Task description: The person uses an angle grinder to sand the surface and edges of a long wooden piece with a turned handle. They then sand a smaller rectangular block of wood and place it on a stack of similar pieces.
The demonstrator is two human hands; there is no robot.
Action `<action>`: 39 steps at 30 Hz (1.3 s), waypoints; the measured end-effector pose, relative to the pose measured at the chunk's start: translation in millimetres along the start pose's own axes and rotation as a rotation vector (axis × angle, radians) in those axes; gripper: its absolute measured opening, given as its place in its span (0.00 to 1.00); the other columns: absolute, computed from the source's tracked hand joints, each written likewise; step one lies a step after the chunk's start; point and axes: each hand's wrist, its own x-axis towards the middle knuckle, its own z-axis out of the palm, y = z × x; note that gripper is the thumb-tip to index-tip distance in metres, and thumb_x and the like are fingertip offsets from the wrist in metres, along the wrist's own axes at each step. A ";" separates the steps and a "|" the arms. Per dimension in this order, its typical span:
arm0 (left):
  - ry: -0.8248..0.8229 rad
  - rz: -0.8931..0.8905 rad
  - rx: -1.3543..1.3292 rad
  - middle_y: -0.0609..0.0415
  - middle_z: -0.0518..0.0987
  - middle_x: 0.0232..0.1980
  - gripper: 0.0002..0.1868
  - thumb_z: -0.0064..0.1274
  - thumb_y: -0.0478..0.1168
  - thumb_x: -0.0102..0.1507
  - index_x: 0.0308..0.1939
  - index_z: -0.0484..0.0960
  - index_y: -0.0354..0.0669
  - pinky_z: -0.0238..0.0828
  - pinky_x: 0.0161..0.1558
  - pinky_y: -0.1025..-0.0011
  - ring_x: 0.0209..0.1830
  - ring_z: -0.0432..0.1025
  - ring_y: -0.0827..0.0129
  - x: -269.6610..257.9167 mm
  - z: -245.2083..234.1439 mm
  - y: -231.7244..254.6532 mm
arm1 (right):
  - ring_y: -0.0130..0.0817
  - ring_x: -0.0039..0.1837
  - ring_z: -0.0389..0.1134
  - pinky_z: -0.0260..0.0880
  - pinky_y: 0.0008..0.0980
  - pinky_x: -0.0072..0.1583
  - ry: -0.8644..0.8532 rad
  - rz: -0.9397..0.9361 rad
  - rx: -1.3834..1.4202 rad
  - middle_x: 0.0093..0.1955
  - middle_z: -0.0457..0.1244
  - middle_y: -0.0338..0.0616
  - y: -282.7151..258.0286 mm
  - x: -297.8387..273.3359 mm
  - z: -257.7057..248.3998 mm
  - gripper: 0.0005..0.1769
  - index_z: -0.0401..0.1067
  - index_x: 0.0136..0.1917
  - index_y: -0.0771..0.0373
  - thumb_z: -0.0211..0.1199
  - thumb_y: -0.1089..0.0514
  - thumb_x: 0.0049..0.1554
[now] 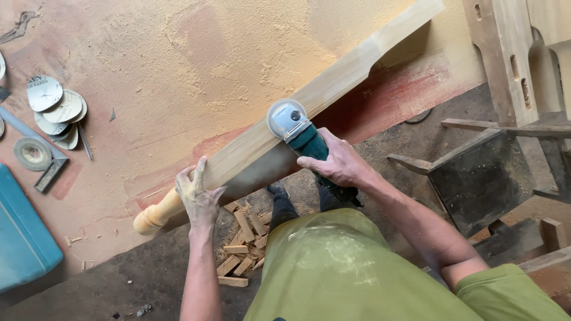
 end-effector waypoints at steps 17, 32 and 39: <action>0.010 -0.021 0.022 0.47 0.66 0.58 0.49 0.71 0.52 0.44 0.70 0.74 0.60 0.57 0.67 0.58 0.61 0.64 0.48 0.4 1.1 -4.2 | 0.62 0.58 0.70 0.69 0.55 0.57 0.090 -0.029 0.068 0.47 0.68 0.63 16.4 0.9 -56.3 0.33 0.68 0.61 0.51 0.72 0.37 0.48; -0.005 -0.092 -0.004 0.43 0.67 0.59 0.47 0.72 0.45 0.45 0.70 0.74 0.58 0.59 0.69 0.50 0.62 0.64 0.45 2.1 -7.4 14.1 | 0.61 0.57 0.71 0.69 0.53 0.55 0.147 -0.054 0.097 0.47 0.68 0.64 40.7 11.4 -95.0 0.32 0.68 0.61 0.52 0.71 0.38 0.49; -0.005 -0.118 0.000 0.46 0.67 0.60 0.47 0.71 0.47 0.45 0.70 0.74 0.61 0.59 0.70 0.50 0.63 0.64 0.48 2.0 -6.2 12.0 | 0.63 0.58 0.70 0.70 0.54 0.55 0.188 -0.074 0.103 0.49 0.68 0.65 50.5 15.2 -112.2 0.32 0.68 0.61 0.54 0.72 0.38 0.50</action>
